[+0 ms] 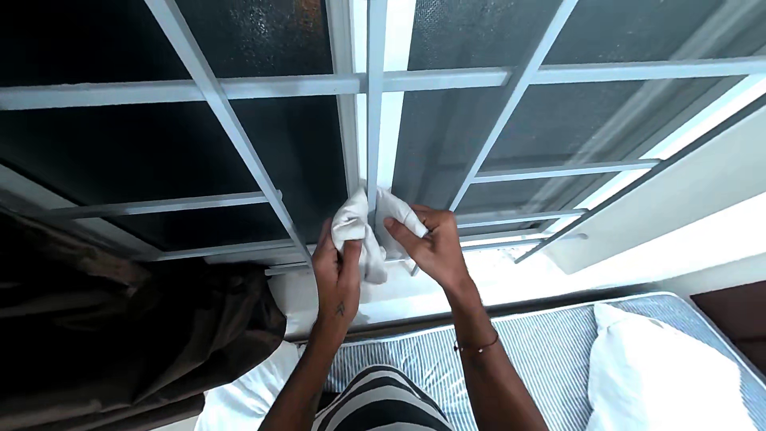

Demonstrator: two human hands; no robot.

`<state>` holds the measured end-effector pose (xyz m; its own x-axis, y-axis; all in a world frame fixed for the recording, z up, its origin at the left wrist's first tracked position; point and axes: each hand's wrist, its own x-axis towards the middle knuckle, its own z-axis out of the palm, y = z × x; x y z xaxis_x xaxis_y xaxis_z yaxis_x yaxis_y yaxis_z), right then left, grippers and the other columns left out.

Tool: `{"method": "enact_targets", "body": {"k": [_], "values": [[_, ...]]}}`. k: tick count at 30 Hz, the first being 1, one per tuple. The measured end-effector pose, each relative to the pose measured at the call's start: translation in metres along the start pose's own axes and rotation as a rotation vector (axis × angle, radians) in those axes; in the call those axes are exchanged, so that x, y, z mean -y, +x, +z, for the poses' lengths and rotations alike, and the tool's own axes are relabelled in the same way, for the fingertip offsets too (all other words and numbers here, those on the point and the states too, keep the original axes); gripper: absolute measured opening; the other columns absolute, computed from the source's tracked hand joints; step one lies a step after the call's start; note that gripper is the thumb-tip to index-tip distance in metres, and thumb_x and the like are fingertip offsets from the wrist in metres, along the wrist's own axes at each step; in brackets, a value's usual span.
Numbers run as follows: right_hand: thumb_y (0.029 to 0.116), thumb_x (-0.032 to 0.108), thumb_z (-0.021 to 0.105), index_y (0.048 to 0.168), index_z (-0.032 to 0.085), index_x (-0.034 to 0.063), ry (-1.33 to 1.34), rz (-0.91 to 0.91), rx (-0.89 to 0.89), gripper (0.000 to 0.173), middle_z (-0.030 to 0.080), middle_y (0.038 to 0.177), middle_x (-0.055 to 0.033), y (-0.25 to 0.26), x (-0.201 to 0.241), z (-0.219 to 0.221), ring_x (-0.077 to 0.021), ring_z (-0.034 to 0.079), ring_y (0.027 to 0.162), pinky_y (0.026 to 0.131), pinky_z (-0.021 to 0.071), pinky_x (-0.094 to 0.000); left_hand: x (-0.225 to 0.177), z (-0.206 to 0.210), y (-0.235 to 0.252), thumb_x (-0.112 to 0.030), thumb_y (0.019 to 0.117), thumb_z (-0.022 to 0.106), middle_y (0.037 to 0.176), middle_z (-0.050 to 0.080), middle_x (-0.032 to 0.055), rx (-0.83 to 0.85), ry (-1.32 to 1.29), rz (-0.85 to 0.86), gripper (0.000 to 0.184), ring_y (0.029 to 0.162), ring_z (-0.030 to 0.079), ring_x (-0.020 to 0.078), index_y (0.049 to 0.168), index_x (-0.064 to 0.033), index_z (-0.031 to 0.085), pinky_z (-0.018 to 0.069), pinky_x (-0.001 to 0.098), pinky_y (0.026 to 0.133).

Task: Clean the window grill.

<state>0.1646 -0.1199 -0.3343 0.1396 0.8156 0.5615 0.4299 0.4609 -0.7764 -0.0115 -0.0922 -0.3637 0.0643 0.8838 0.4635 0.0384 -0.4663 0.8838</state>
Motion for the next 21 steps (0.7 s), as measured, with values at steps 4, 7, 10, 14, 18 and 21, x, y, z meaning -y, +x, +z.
{"method": "enact_targets", "body": {"k": [4,7,10,14,18,21], "values": [[0.101,0.017,0.065,0.086,0.067,0.0042,0.112,-0.102,-0.109,0.02,0.063,0.073,-0.0027,0.022,0.041,-0.002,-0.0095,0.059,0.058,0.05,0.05,-0.0229,-0.033,-0.001,0.031,-0.031,0.1093,0.048,0.112,0.069,-0.0027,0.01,-0.118,0.131,0.031,0.093,0.067,0.005,0.133,-0.0149,0.061,0.0588,0.0239,0.079],[0.1087,0.025,0.052,0.101,0.066,0.0062,0.378,-0.117,-0.185,0.025,0.065,0.082,-0.0007,0.051,0.064,0.009,-0.0062,0.065,0.069,0.06,0.0567,-0.0205,-0.062,-0.002,0.059,-0.03,0.11,0.047,0.098,0.067,-0.0014,0.035,-0.211,0.249,0.026,0.083,0.067,0.0062,0.126,-0.0126,0.06,0.0585,0.0223,0.071],[0.1043,0.018,0.058,0.117,0.064,0.0011,0.357,-0.206,-0.165,0.022,0.067,0.098,-0.0047,0.046,0.071,0.015,-0.0096,0.067,0.081,0.067,0.0581,-0.0225,-0.072,0.002,0.064,-0.029,0.1104,0.046,0.104,0.067,-0.0011,0.043,-0.215,0.284,0.028,0.09,0.068,0.0064,0.13,-0.0129,0.058,0.0591,0.0232,0.076],[0.0974,0.013,0.06,0.131,0.059,0.0094,0.382,-0.056,-0.114,0.034,0.068,0.106,-0.003,0.026,0.051,0.024,-0.0104,0.068,0.087,0.069,0.0591,-0.026,-0.06,0.001,0.053,-0.027,0.1088,0.049,0.136,0.059,-0.0005,0.051,-0.069,0.318,0.036,0.116,0.061,0.0084,0.139,-0.0116,0.059,0.0564,0.0266,0.094],[0.0953,0.006,0.056,0.124,0.061,0.0071,0.398,-0.076,-0.111,0.029,0.067,0.1,-0.0041,0.028,0.049,0.023,-0.0108,0.067,0.082,0.065,0.0574,-0.025,-0.058,-0.003,0.052,-0.028,0.1091,0.049,0.132,0.057,-0.0007,0.046,-0.064,0.341,0.034,0.115,0.059,0.0081,0.134,-0.0097,0.063,0.0546,0.0233,0.093],[0.0962,0.011,0.061,0.126,0.06,0.0081,0.376,-0.09,-0.13,0.03,0.068,0.101,-0.003,0.029,0.048,0.028,-0.0099,0.068,0.084,0.067,0.0586,-0.0242,-0.054,-0.002,0.052,-0.039,0.1078,0.05,0.133,0.057,-0.0024,0.041,-0.044,0.316,0.042,0.114,0.06,0.0067,0.142,-0.0141,0.056,0.056,0.0238,0.092]]}}
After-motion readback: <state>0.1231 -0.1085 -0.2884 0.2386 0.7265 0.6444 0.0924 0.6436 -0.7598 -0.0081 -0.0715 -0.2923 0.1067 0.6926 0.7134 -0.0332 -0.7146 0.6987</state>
